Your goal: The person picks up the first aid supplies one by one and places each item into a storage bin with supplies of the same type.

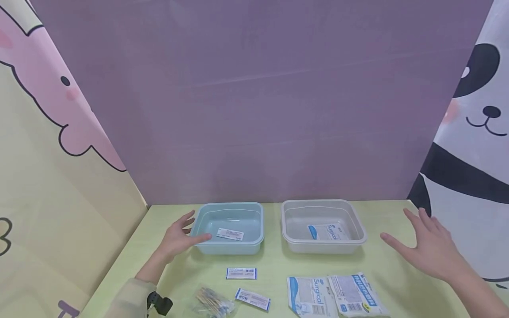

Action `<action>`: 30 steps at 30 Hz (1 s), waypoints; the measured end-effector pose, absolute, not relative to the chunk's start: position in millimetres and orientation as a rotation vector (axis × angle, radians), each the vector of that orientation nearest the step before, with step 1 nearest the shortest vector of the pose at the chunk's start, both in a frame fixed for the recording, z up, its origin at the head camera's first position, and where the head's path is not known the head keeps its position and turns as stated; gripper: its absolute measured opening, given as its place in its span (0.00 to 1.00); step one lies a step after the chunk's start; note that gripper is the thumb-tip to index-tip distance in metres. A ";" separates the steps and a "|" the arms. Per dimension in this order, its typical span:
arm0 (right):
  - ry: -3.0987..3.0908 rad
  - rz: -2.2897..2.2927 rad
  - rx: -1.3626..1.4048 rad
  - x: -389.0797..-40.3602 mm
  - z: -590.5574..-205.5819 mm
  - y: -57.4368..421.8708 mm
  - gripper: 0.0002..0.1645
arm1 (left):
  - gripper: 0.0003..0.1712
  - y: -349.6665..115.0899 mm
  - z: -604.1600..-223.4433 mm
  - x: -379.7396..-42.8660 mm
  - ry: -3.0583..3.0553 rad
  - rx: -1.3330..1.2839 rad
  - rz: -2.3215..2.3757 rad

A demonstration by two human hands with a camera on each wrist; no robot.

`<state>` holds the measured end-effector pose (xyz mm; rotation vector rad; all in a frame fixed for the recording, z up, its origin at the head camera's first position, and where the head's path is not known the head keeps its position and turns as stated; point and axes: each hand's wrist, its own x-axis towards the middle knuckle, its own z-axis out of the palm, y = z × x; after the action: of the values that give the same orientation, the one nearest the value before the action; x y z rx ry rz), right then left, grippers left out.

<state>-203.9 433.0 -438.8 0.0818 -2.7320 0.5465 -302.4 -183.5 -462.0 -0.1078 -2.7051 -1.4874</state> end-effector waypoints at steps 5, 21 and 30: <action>-2.768 0.570 0.070 -202.6 -430.4 423.8 0.60 | 0.67 -181.6 -465.0 -304.4 -2.717 -0.100 -1.440; -2.740 0.605 0.142 -203.5 -415.4 392.4 0.61 | 0.60 -179.0 -470.2 -306.2 -2.732 -0.100 -1.400; -2.696 0.586 0.225 -209.9 -410.4 368.5 0.59 | 0.61 -178.8 -469.7 -306.7 -2.747 -0.102 -1.367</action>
<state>-209.9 368.5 -410.4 0.2249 -2.6956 0.5858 -306.7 -178.8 -469.7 -0.1019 -2.7471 -1.3675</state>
